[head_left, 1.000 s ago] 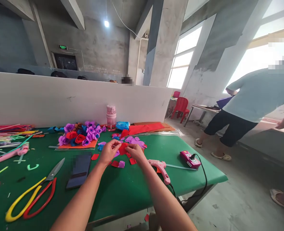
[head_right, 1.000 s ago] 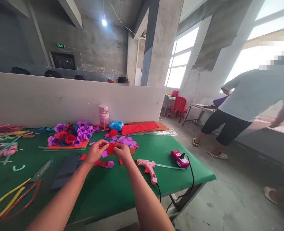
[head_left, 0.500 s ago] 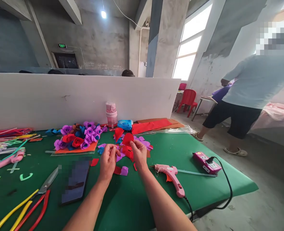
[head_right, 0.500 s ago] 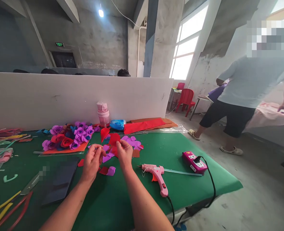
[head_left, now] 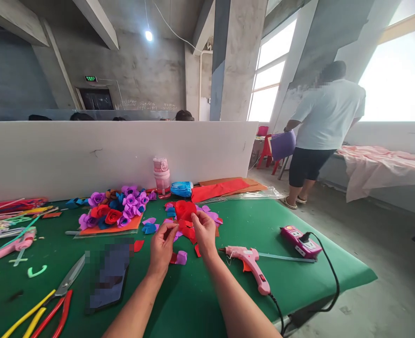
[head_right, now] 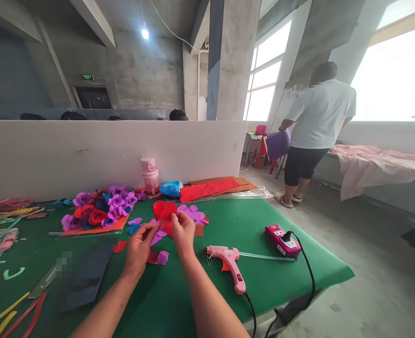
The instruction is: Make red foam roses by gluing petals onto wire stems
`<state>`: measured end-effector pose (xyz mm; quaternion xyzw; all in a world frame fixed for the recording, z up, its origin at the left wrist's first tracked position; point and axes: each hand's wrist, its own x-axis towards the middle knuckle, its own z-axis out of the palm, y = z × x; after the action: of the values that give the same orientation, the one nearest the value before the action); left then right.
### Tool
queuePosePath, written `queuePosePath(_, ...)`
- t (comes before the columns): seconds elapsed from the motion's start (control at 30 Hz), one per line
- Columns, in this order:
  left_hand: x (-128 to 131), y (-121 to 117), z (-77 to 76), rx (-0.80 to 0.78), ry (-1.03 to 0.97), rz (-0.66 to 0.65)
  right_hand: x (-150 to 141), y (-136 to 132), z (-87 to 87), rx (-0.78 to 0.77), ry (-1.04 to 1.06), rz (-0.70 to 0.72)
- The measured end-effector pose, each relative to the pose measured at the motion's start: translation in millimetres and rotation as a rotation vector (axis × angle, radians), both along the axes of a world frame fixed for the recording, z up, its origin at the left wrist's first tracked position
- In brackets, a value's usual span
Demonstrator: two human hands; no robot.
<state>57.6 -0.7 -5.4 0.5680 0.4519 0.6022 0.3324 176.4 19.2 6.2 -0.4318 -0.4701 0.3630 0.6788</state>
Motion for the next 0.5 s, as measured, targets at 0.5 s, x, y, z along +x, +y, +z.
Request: queuePosePath(0.5, 2.7, 2.9, 0.2, -0.183, -0.320, -0.162, -0.5, 4.2, -5.4, -0.027, -0.004, -0.054)
